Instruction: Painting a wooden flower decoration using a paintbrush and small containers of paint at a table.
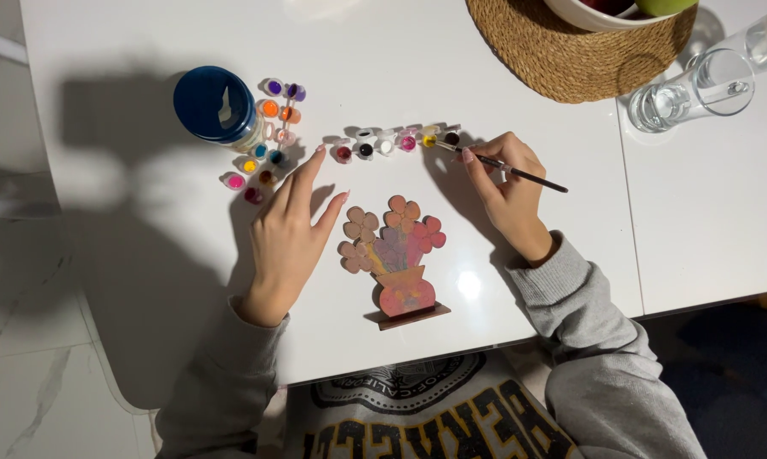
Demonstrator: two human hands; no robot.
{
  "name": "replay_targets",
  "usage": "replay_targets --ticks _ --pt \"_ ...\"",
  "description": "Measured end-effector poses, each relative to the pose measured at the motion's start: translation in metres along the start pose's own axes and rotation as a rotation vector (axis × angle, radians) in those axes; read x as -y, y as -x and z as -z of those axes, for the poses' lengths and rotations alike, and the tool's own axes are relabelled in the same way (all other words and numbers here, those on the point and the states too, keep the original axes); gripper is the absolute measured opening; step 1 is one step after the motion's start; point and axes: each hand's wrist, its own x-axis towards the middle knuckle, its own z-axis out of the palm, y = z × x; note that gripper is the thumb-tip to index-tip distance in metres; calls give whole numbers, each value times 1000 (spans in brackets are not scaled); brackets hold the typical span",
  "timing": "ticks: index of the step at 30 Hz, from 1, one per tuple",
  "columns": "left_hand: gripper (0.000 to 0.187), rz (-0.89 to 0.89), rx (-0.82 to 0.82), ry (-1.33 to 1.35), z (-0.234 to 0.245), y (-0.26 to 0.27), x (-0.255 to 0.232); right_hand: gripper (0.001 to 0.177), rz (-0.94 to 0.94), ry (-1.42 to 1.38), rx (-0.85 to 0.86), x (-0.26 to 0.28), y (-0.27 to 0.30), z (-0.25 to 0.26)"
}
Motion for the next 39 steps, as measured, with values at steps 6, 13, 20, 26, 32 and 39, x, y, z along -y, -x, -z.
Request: replay_targets --ticks 6,13,20,26,32,39 --pt "58 -2 -4 -4 3 -1 -1 19 11 -6 -17 7 -1 -1" --pt "57 -7 -8 -20 4 -1 -2 18 24 -22 -13 5 -1 1" --pt "59 -12 -13 -6 5 -2 -2 17 28 -15 -10 3 -1 0" --pt "59 -12 -11 -6 5 -3 -3 17 18 -6 -12 4 -1 0" --pt "59 -10 -7 -4 3 -1 -2 18 9 -3 -3 7 -2 2" --pt "59 -4 0 -13 5 -2 -4 18 -1 -18 -6 5 -1 1"
